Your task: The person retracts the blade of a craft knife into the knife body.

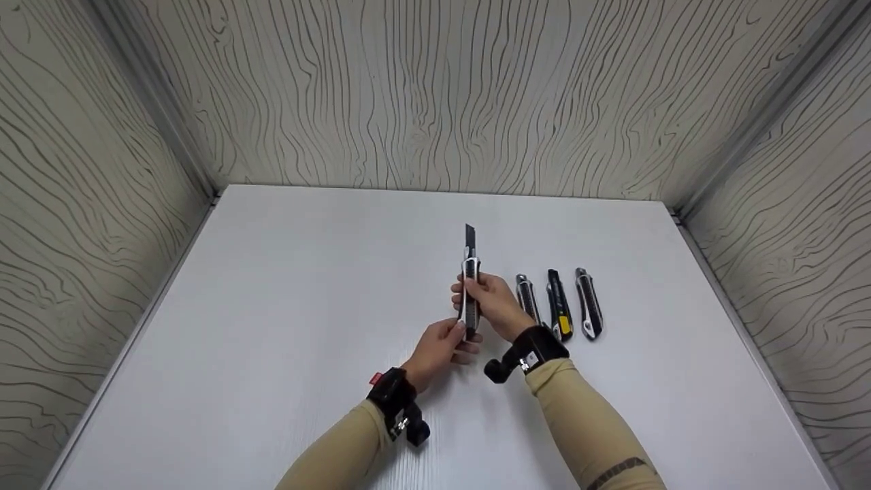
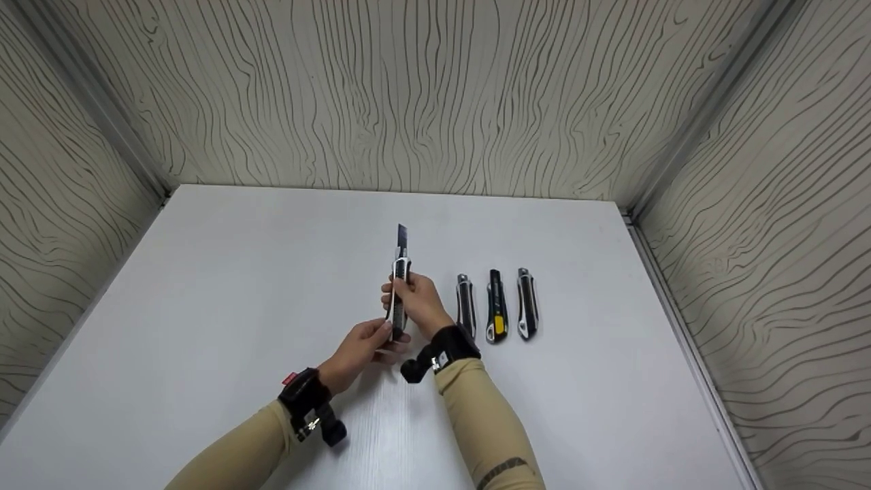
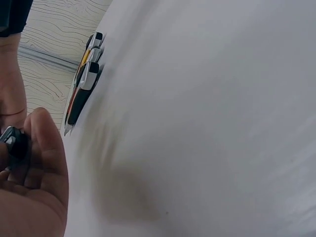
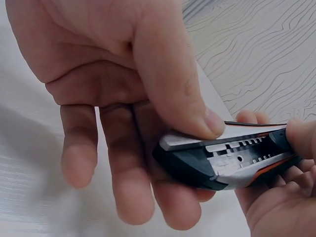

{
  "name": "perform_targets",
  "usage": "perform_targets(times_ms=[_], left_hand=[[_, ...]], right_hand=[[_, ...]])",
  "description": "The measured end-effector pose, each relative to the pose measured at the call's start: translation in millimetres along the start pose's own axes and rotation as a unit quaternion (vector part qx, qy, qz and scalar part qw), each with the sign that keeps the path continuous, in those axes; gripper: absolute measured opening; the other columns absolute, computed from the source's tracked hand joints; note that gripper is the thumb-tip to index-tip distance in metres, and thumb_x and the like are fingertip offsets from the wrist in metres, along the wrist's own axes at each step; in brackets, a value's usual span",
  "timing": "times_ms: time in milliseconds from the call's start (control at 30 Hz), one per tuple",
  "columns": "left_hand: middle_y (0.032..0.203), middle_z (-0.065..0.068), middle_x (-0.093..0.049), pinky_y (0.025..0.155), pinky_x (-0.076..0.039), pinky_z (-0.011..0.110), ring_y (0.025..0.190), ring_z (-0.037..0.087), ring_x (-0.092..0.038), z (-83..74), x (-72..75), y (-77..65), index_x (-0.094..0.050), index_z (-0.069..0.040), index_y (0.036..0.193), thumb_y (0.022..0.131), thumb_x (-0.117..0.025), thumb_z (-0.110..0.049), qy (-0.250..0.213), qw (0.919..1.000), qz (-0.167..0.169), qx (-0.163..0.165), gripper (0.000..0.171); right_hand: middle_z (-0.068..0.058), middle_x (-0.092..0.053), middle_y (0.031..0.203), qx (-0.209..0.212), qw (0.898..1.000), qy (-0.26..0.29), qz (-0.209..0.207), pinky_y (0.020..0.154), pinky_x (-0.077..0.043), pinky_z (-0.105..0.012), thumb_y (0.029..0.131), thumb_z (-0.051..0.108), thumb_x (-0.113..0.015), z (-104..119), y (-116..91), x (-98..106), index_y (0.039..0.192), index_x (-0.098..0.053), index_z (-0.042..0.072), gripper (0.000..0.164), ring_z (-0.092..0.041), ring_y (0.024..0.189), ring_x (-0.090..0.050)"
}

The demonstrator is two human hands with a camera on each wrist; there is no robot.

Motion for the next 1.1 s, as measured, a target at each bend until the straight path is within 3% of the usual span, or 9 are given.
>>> perform_targets(times_ms=[433,800,1100], left_hand=[[0.109,0.023,-0.069,0.081,-0.06,0.04,0.092,0.025,-0.071,-3.0,-0.6,-1.4,-0.056,0.008,0.122,0.106,-0.039,-0.02,-0.005,1.0,-0.002,0.003,0.036],[0.103,0.016,-0.071,0.08,-0.061,0.039,0.086,0.017,-0.071,-2.2,-1.1,0.3,-0.057,0.007,0.12,0.106,-0.039,-0.019,-0.002,0.9999,-0.009,0.011,0.035],[0.104,0.016,-0.071,0.081,-0.06,0.04,0.088,0.019,-0.071,-2.9,-1.1,-0.8,-0.058,0.005,0.12,0.106,-0.039,-0.019,0.001,0.9998,-0.013,0.015,0.034]], right_hand=[[-0.003,-0.065,0.099,0.001,1.0,-0.002,0.009,0.085,-0.057,-0.028,0.103,0.007,-0.044,-0.3,0.6,0.8,0.134,-0.037,-0.014,0.038,-0.013,0.086,-0.066],[-0.001,-0.065,0.1,0.008,1.0,-0.011,0.02,0.086,-0.057,-0.026,0.103,0.009,-0.043,0.4,-0.8,3.2,0.135,-0.036,-0.013,0.039,-0.012,0.088,-0.066],[-0.013,-0.064,0.111,0.006,1.0,-0.002,0.022,0.087,-0.056,-0.027,0.102,0.005,-0.045,-0.5,-1.1,2.8,0.137,-0.034,-0.015,0.042,-0.013,0.089,-0.067]])
Point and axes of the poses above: each hand's wrist, its own y-axis towards the middle knuckle, its own x-axis out of the back of the hand, z = x × y, the point moved 1 cm from there along y, towards the middle knuckle
